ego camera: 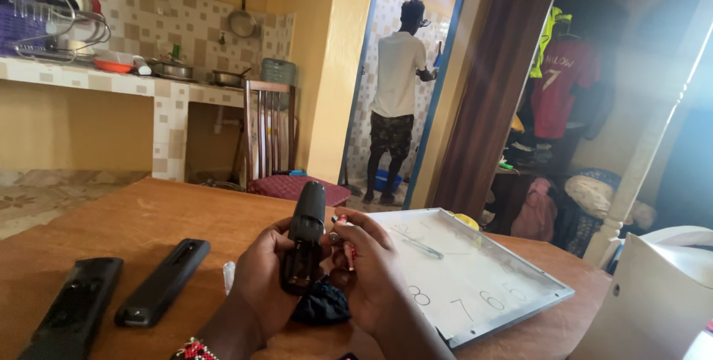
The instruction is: The person uses a screwdriver to open the battery compartment of a remote control, removes the batteries, and then reassembles the remote. The person repeats this process with a second remote control.
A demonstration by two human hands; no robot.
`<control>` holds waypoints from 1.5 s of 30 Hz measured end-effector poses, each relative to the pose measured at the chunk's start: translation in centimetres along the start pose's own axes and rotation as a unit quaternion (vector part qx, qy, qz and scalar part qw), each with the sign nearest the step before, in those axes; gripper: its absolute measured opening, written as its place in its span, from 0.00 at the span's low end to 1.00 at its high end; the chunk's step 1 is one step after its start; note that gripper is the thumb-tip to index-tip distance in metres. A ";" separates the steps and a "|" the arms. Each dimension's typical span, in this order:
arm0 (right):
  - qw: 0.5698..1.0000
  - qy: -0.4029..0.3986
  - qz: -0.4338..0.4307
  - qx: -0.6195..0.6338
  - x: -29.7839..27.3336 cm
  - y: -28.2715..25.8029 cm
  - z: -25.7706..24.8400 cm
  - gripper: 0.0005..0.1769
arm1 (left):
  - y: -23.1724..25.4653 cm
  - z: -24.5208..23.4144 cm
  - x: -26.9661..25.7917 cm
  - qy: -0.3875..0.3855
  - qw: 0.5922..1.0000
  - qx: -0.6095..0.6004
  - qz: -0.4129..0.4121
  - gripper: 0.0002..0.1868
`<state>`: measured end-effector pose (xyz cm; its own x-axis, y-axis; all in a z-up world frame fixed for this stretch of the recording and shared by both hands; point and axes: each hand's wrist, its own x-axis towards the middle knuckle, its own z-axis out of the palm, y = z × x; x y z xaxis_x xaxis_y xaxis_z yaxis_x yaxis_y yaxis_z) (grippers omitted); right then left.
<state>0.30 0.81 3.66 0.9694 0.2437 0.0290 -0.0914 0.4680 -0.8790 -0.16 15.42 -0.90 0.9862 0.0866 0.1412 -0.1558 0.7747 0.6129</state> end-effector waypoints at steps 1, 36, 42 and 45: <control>1.000 0.004 0.002 0.020 0.1 0.1 0.0 0.13 | 0.0 -0.3 0.2 -0.008 1.000 0.000 0.002 0.25; 0.938 0.043 -0.306 -0.156 1.0 2.6 0.4 0.18 | -0.9 4.7 -3.5 0.020 0.934 0.355 -0.035 0.16; 0.990 0.087 -0.105 0.015 -0.6 -0.9 -0.1 0.10 | -0.6 3.7 -2.9 0.027 0.927 0.373 0.010 0.17; 0.978 0.008 -0.149 -0.144 -0.2 0.1 -0.5 0.11 | -0.4 3.0 -2.4 0.029 0.935 0.351 0.025 0.16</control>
<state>0.22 0.34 3.32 0.9466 0.1188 0.2996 0.2621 0.2574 -0.9301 -2.67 13.00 0.89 0.9747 0.1613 0.1545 -0.1813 0.1671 0.9691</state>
